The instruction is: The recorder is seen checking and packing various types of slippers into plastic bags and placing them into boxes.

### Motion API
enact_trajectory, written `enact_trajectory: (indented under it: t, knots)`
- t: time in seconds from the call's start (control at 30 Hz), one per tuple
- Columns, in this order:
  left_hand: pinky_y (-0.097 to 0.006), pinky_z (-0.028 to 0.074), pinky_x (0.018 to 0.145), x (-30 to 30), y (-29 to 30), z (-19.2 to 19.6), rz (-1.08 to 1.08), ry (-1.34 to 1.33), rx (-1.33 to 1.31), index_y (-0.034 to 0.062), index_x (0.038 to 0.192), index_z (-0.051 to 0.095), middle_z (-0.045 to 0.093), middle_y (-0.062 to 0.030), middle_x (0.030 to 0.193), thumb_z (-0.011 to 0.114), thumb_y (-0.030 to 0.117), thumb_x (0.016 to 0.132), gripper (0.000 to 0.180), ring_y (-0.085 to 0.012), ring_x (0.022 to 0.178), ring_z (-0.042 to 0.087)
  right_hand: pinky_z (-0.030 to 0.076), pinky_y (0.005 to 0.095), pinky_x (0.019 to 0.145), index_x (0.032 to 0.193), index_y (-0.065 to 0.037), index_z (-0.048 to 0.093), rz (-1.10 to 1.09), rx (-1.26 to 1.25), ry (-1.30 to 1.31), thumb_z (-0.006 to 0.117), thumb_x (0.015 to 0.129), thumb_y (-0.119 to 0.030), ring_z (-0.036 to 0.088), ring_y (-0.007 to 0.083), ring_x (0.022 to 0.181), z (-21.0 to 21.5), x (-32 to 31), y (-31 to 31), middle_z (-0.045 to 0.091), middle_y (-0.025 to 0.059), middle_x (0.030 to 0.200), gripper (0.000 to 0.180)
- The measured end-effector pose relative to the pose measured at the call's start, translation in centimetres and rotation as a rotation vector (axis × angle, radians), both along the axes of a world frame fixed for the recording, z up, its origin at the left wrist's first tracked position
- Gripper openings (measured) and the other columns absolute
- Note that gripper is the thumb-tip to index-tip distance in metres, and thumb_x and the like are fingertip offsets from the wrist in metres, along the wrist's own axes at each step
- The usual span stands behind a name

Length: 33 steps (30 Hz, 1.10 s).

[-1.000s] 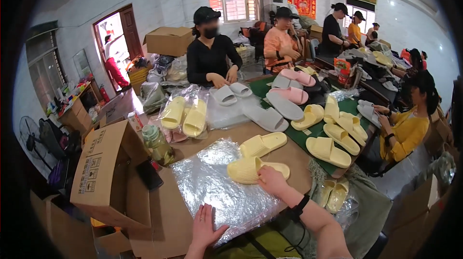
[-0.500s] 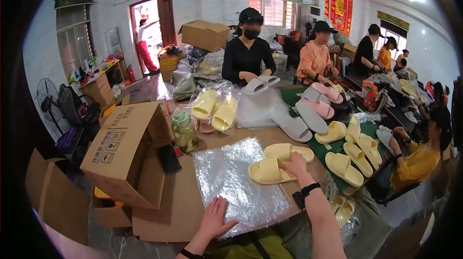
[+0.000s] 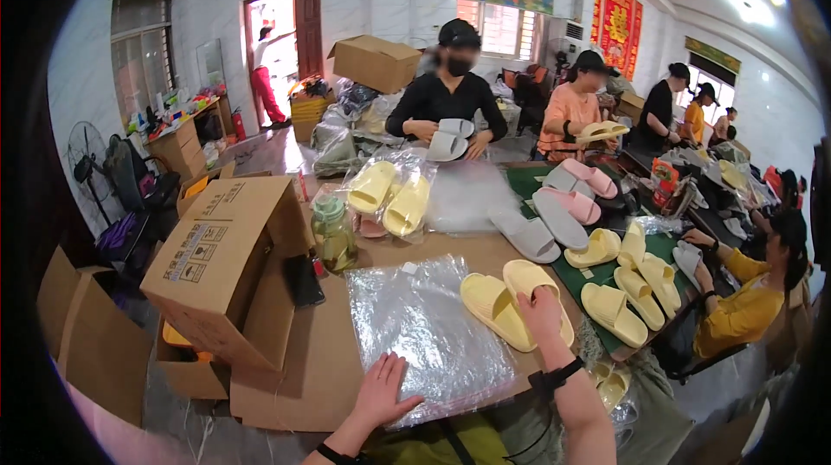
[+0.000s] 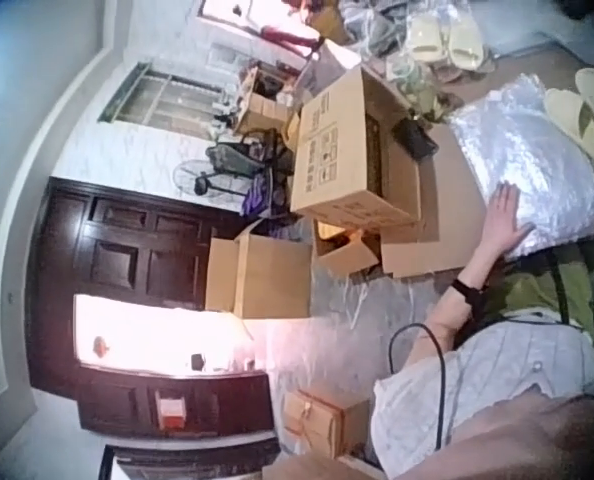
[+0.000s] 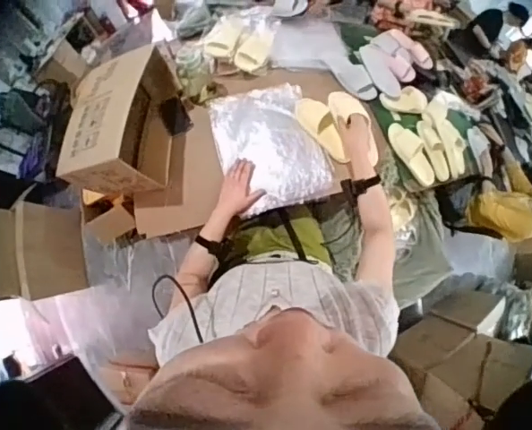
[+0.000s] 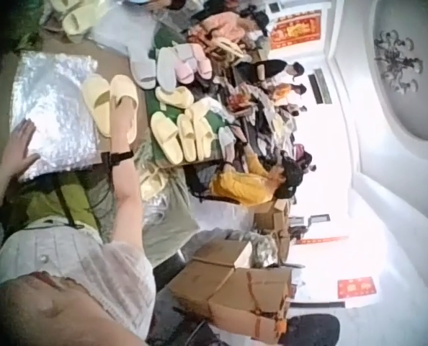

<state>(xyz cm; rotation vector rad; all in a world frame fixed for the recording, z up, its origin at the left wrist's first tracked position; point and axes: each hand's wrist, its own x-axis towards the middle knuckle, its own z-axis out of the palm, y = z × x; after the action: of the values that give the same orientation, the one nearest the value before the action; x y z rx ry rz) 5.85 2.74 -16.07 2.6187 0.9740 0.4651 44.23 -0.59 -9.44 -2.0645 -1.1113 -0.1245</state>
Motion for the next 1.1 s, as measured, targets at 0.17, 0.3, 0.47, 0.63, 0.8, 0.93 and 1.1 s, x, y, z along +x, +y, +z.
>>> enact_trajectory:
  t: [0.17,0.3,0.47,0.63,0.8,0.93,1.1]
  knots:
    - [-0.050,0.023,0.119,0.2,-0.5,0.6,0.003,-0.018,-0.032,-0.0049,0.143,0.039,0.038,-0.0287,0.150,0.064,0.065,0.081,0.097,-0.0449,0.143,0.029,0.049,0.0484,0.079,0.087,-0.001,0.063,-0.049,-0.029,-0.163,0.066,0.090,-0.036,0.061,0.0395,0.091,-2.7,3.3,2.6,0.062,0.0191,0.093,0.035]
    - [-0.052,0.026,0.117,-0.5,-1.4,0.1,0.004,0.000,0.062,-0.0012,0.148,0.037,0.037,-0.0269,0.152,0.064,0.055,0.087,0.087,-0.0439,0.143,0.030,0.049,0.0482,0.086,0.098,0.000,0.066,0.224,-0.148,-0.006,0.064,0.087,-0.029,0.060,0.0412,0.100,-3.4,4.9,4.1,0.064,0.0220,0.101,0.031]
    - [-0.052,0.026,0.117,0.3,-1.0,-0.3,-0.044,0.025,0.080,-0.0014,0.147,0.038,0.038,-0.0274,0.152,0.066,0.054,0.085,0.088,-0.0443,0.142,0.031,0.048,0.0483,0.092,0.111,-0.001,0.063,0.350,-0.325,0.022,0.068,0.079,-0.034,0.057,0.0416,0.108,-5.5,7.4,3.4,0.061,0.0242,0.114,0.046]
    - [-0.052,0.026,0.117,-0.4,-0.8,-0.7,-0.009,0.018,0.038,-0.0020,0.146,0.040,0.037,-0.0271,0.152,0.068,0.051,0.085,0.086,-0.0444,0.143,0.030,0.048,0.0468,0.096,0.119,-0.005,0.063,0.128,-0.409,-0.043,0.073,0.077,-0.047,0.055,0.0387,0.112,-3.5,2.5,4.4,0.060,0.0194,0.117,0.060]
    - [-0.051,0.024,0.118,-0.1,-0.5,-0.8,-0.036,0.012,0.056,-0.0016,0.147,0.039,0.035,-0.0257,0.154,0.068,0.052,0.085,0.086,-0.0430,0.144,0.028,0.050,0.0474,0.093,0.110,-0.006,0.068,-0.005,-0.369,-0.014,0.071,0.080,-0.043,0.056,0.0376,0.111,-5.5,3.3,5.8,0.063,0.0166,0.112,0.048]
    - [-0.052,0.024,0.118,-0.1,-0.8,-0.5,-0.029,0.010,0.045,-0.0010,0.148,0.038,0.036,-0.0254,0.154,0.067,0.052,0.086,0.086,-0.0429,0.144,0.028,0.054,0.0468,0.079,0.090,-0.005,0.069,-0.060,-0.284,-0.109,0.070,0.080,-0.032,0.064,0.0364,0.092,-6.0,4.1,4.9,0.068,0.0172,0.095,0.029]
    - [-0.052,0.023,0.118,-0.3,-1.3,-0.5,-0.018,0.023,0.031,-0.0014,0.148,0.037,0.035,-0.0251,0.154,0.067,0.053,0.086,0.088,-0.0423,0.145,0.027,0.051,0.0495,0.075,0.084,0.000,0.064,-0.155,-0.001,0.054,0.068,0.084,-0.033,0.063,0.0407,0.086,-2.9,3.8,0.4,0.065,0.0200,0.091,0.034]
